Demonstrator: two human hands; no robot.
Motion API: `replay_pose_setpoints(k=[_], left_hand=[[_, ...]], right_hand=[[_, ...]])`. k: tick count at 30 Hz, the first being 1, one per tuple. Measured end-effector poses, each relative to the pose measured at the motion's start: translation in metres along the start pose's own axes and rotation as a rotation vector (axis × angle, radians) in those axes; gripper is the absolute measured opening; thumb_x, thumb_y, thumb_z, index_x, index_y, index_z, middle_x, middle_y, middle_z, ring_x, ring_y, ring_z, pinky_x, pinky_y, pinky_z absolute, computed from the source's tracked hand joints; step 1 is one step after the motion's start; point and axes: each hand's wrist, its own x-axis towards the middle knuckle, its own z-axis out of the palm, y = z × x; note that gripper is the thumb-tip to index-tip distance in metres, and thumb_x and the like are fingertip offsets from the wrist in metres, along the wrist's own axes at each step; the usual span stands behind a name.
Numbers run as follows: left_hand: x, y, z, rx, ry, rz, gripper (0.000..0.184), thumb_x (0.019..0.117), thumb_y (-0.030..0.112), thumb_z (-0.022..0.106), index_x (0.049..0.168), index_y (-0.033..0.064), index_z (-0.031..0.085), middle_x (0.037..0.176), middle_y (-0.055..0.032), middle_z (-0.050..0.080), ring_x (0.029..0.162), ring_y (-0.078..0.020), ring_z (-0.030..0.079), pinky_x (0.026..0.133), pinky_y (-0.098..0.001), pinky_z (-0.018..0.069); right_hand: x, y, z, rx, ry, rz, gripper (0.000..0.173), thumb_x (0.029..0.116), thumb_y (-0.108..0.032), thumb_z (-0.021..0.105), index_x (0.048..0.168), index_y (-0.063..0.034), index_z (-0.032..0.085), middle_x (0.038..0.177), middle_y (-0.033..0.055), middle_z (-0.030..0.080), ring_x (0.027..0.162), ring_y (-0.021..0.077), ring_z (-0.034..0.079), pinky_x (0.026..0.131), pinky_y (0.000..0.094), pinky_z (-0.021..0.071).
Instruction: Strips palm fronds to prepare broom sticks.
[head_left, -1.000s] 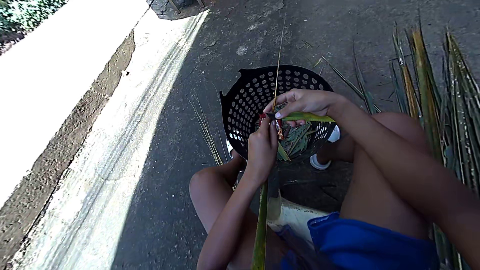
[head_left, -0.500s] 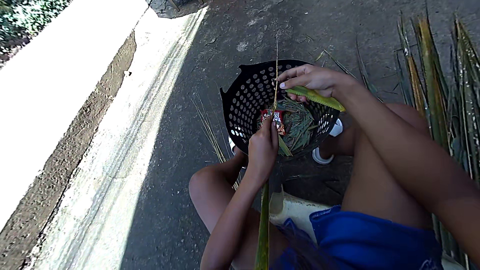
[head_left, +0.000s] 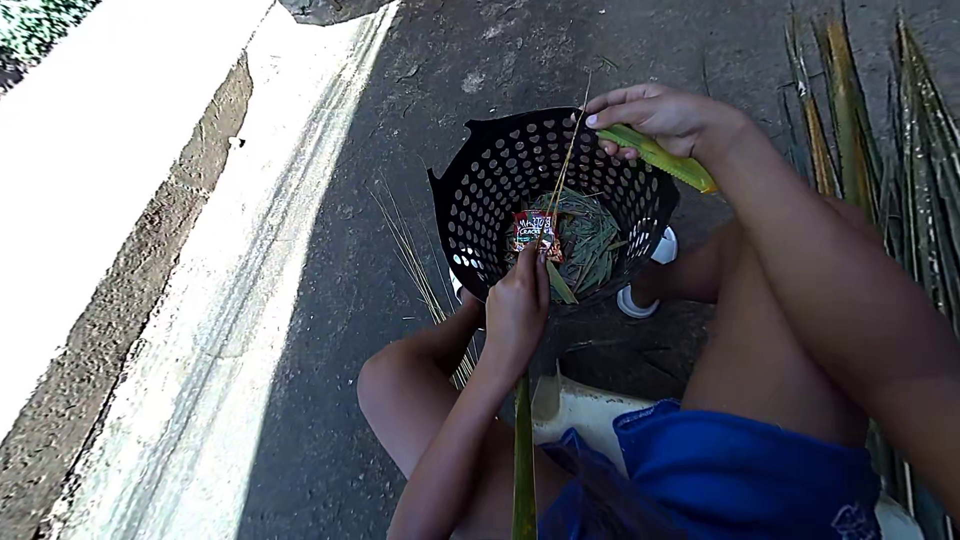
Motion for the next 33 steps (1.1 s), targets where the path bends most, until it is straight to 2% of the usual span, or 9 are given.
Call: replay_pose_setpoints(k=[11, 13, 15, 18, 22, 25, 27, 30, 33], left_hand=[[0.001, 0.004, -0.003, 0.036, -0.034, -0.043, 0.025, 0.1009, 0.0, 0.051, 0.112, -0.0138, 0.068, 0.072, -0.0212, 0.067, 0.06, -0.0313, 0.065, 0.059, -0.0413, 0.0536], [0.001, 0.002, -0.005, 0.015, -0.065, -0.07, 0.025, 0.1015, 0.0, 0.05, 0.112, -0.0145, 0.067, 0.072, -0.0213, 0.066, 0.062, -0.0318, 0.066, 0.061, -0.0421, 0.054], [0.0, -0.001, -0.005, -0.055, -0.101, -0.111, 0.026, 0.1027, 0.001, 0.049, 0.112, -0.0141, 0.067, 0.071, -0.0192, 0.065, 0.061, -0.0278, 0.064, 0.062, -0.0396, 0.0532], [0.003, -0.006, -0.006, -0.203, -0.157, -0.23, 0.027, 0.1045, 0.004, 0.048, 0.115, -0.012, 0.067, 0.069, -0.0117, 0.062, 0.059, -0.0128, 0.055, 0.06, -0.0272, 0.0465], [0.009, -0.009, -0.01, -0.502, -0.197, -0.402, 0.025, 0.1068, 0.005, 0.047, 0.117, -0.0098, 0.064, 0.067, 0.0005, 0.053, 0.053, 0.0027, 0.044, 0.052, -0.0139, 0.0379], [0.011, -0.011, -0.011, -0.679, -0.176, -0.448, 0.025, 0.1075, 0.003, 0.043, 0.118, -0.0107, 0.062, 0.063, 0.0042, 0.05, 0.049, 0.0046, 0.041, 0.047, -0.0121, 0.036], [0.013, -0.01, -0.011, -0.752, -0.16, -0.477, 0.028, 0.1083, 0.003, 0.041, 0.119, -0.0107, 0.062, 0.06, 0.0059, 0.049, 0.046, 0.005, 0.04, 0.045, -0.0113, 0.0361], [0.014, -0.008, -0.013, -0.792, -0.14, -0.498, 0.029, 0.1089, 0.003, 0.04, 0.12, -0.0105, 0.063, 0.059, 0.0066, 0.049, 0.046, 0.0047, 0.041, 0.046, -0.0111, 0.0366], [0.014, -0.008, -0.013, -0.821, -0.124, -0.497, 0.03, 0.1089, 0.003, 0.04, 0.121, -0.0105, 0.063, 0.057, 0.0073, 0.049, 0.046, 0.0051, 0.041, 0.046, -0.0107, 0.0363]], right_hand=[[0.002, -0.002, -0.002, -0.083, 0.046, -0.012, 0.014, 0.1082, -0.008, 0.046, 0.116, -0.0052, 0.057, 0.066, -0.0047, 0.055, 0.047, -0.0013, 0.051, 0.044, 0.012, 0.0435], [0.003, -0.003, -0.003, -0.056, 0.14, -0.019, 0.017, 0.1091, -0.011, 0.045, 0.122, -0.0063, 0.055, 0.069, -0.0057, 0.054, 0.049, -0.0019, 0.05, 0.045, 0.0115, 0.0428], [0.005, -0.006, -0.007, -0.018, 0.242, -0.033, 0.023, 0.1095, -0.013, 0.045, 0.13, -0.0083, 0.053, 0.074, -0.0052, 0.054, 0.051, -0.0016, 0.05, 0.046, 0.0118, 0.0423], [0.005, -0.006, -0.009, 0.004, 0.299, -0.05, 0.028, 0.1095, -0.014, 0.045, 0.136, -0.0093, 0.05, 0.081, -0.0041, 0.054, 0.053, -0.0005, 0.051, 0.049, 0.0132, 0.044], [0.003, -0.007, -0.006, -0.034, 0.299, -0.026, 0.026, 0.1098, -0.015, 0.045, 0.135, -0.009, 0.05, 0.082, -0.0032, 0.059, 0.056, 0.0005, 0.056, 0.051, 0.0143, 0.0474], [0.001, -0.004, -0.002, -0.064, 0.192, -0.003, 0.017, 0.1101, -0.011, 0.042, 0.12, -0.0056, 0.054, 0.086, -0.0021, 0.062, 0.059, 0.0025, 0.06, 0.056, 0.017, 0.053], [0.0, -0.001, 0.004, -0.097, 0.065, 0.021, 0.015, 0.1097, -0.01, 0.042, 0.116, -0.0048, 0.054, 0.074, -0.0025, 0.061, 0.054, 0.0027, 0.059, 0.052, 0.0162, 0.0518], [-0.004, 0.0, 0.011, -0.19, -0.146, 0.056, 0.024, 0.1092, -0.007, 0.04, 0.129, -0.0009, 0.053, 0.068, -0.0013, 0.057, 0.049, 0.0023, 0.055, 0.048, 0.0143, 0.048], [-0.006, 0.0, 0.018, -0.275, -0.286, 0.062, 0.03, 0.1082, -0.004, 0.04, 0.135, -0.0003, 0.053, 0.067, 0.0008, 0.056, 0.047, 0.0029, 0.052, 0.047, 0.0141, 0.0451]])
